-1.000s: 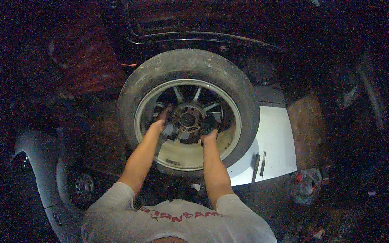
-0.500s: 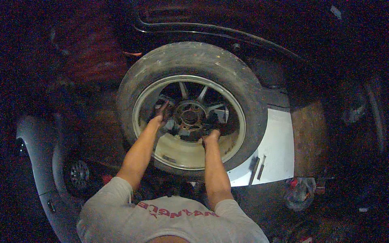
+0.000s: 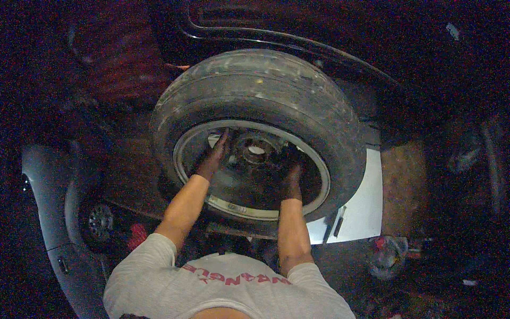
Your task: The person scrubs a car wheel with a wire brush and a cloth, focusing on the rim and spokes. They repeatedly wipe and brush the wheel surface, occasionally switching tools and rotating the wheel to access different areas.
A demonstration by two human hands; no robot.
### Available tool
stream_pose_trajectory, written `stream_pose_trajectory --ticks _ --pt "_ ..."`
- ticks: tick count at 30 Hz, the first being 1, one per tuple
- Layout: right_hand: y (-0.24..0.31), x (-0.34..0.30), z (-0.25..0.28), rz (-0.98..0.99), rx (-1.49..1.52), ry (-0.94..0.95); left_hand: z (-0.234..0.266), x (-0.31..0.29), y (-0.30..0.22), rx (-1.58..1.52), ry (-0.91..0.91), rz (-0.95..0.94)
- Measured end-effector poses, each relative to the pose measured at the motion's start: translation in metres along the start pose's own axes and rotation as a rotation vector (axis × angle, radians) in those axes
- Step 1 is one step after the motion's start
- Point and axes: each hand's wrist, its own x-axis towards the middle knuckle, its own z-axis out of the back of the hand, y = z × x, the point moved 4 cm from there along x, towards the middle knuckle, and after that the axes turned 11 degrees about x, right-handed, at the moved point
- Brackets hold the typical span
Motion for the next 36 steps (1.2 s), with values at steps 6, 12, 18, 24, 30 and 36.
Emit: stream_pose_trajectory --ticks 6,12,18,24,30,36 --pt "0.037 0.058 0.055 0.042 -0.370 0.036 -0.027 0.000 -0.003 0.081 -0.141 -0.070" --pt "0.037 0.135 0.058 0.111 -0.545 0.153 -0.033 0.154 0.111 -0.340 0.056 -0.099" --pt "0.014 0.148 0.030 0.213 -0.811 0.156 -0.019 0.186 0.142 -0.569 0.164 -0.220" --pt "0.014 0.130 0.000 0.407 -0.607 0.037 -0.007 0.163 0.110 -0.279 0.042 -0.199" --pt "0.014 0.122 -0.020 0.146 -0.730 -0.070 -0.012 0.086 0.038 -0.493 0.122 -0.161" --pt "0.006 0.110 0.034 0.061 -0.704 -0.192 0.017 0.069 0.048 -0.329 -0.013 -0.105"
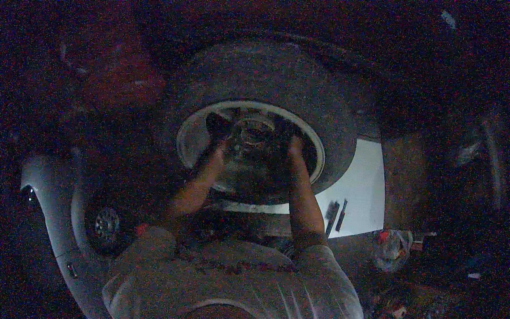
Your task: The person scrubs a car wheel with a wire brush and a cloth, focusing on the rim and spokes. They repeatedly wipe and brush the wheel surface, occasionally switching tools and rotating the wheel to access different areas.
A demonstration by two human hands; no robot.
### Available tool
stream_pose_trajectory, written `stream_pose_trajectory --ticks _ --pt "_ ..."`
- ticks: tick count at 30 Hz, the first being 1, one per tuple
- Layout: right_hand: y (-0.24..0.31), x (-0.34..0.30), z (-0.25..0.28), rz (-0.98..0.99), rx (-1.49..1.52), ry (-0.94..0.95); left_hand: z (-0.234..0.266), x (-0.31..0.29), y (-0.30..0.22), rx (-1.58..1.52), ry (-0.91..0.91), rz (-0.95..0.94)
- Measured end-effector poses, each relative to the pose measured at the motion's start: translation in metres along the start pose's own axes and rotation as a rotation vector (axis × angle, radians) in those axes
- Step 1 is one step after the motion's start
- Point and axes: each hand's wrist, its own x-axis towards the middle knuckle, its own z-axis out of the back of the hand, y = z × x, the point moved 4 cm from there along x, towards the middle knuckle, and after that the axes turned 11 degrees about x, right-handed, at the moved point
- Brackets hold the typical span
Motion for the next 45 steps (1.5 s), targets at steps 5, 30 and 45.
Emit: stream_pose_trajectory --ticks 5,30,45 --pt "-0.004 -0.047 0.011 0.097 0.224 0.010 0.036 -0.009 0.024 0.232 -0.110 0.059" --pt "-0.039 -0.109 0.014 0.189 0.309 -0.104 0.177 -0.055 -0.133 -0.226 -0.233 -0.542" --pt "-0.041 -0.143 0.014 0.022 0.490 -0.164 0.129 -0.132 -0.045 0.710 -0.227 -1.079"
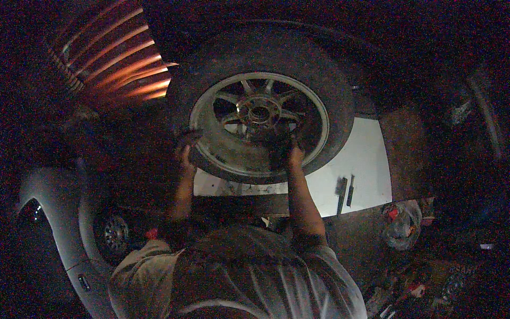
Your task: The person scrubs a car wheel with a wire brush and a cloth, focusing on the rim and spokes. They repeatedly wipe and brush the wheel surface, occasionally switching tools and rotating the wheel to access different areas.
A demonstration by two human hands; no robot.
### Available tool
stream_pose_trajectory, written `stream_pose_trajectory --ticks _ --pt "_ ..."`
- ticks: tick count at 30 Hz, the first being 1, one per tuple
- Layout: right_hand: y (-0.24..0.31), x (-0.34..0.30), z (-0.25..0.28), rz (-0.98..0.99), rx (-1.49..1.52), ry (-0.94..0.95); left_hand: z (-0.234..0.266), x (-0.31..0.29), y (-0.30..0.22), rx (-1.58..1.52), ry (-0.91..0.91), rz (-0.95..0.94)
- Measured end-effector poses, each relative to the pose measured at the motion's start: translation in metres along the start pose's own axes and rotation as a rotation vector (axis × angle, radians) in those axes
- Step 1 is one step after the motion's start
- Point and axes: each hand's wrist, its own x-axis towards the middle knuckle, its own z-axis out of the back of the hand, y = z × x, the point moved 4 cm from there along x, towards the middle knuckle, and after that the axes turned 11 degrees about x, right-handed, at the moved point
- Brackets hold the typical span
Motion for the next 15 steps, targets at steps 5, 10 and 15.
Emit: stream_pose_trajectory --ticks 5,10,15 --pt "-0.026 0.037 0.022 0.241 -0.138 0.293 -0.025 0.017 -0.034 -0.448 0.206 0.082" --pt "-0.043 -0.005 -0.001 0.710 -1.330 0.398 -0.024 0.017 -0.040 -0.274 0.240 0.021" --pt "-0.059 -0.066 -0.048 0.383 -1.534 0.756 -0.011 0.016 -0.048 -0.137 0.275 -0.014"
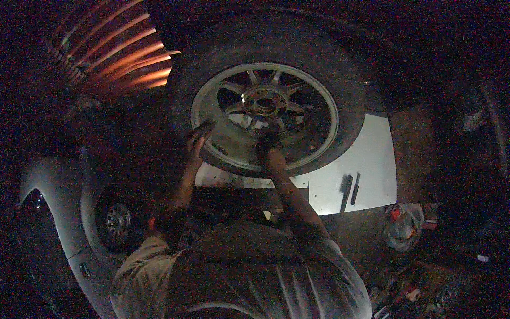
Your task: The person scrubs a car wheel with a wire brush and a cloth, focusing on the rim and spokes. They repeatedly wipe and brush the wheel surface, occasionally switching tools and rotating the wheel to access different areas.
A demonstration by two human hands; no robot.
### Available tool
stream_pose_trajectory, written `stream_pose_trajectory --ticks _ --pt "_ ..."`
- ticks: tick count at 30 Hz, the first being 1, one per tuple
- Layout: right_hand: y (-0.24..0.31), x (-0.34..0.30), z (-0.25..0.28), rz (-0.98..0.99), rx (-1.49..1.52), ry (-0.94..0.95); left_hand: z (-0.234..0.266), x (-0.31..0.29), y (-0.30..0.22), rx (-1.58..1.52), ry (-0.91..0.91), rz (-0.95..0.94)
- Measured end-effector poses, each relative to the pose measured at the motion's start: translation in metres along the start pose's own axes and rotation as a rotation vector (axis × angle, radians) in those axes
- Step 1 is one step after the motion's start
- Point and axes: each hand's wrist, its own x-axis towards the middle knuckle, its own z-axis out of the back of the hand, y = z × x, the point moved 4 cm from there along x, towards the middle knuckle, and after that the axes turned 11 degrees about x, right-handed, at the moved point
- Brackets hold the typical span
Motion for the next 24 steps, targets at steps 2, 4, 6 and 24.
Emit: stream_pose_trajectory --ticks 2,4,6,24 --pt "-0.020 0.022 -0.046 0.187 0.101 -0.188 -0.002 0.004 -0.006 -0.096 0.042 0.091" --pt "0.041 0.029 -0.048 0.477 0.218 -0.360 0.003 -0.001 0.006 -0.137 0.049 0.112" --pt "0.057 0.035 -0.053 0.536 0.303 -0.385 0.002 -0.002 0.009 -0.189 0.053 0.104" --pt "0.030 0.017 -0.059 0.160 0.854 -0.248 0.019 -0.021 0.030 -0.184 0.095 0.051"
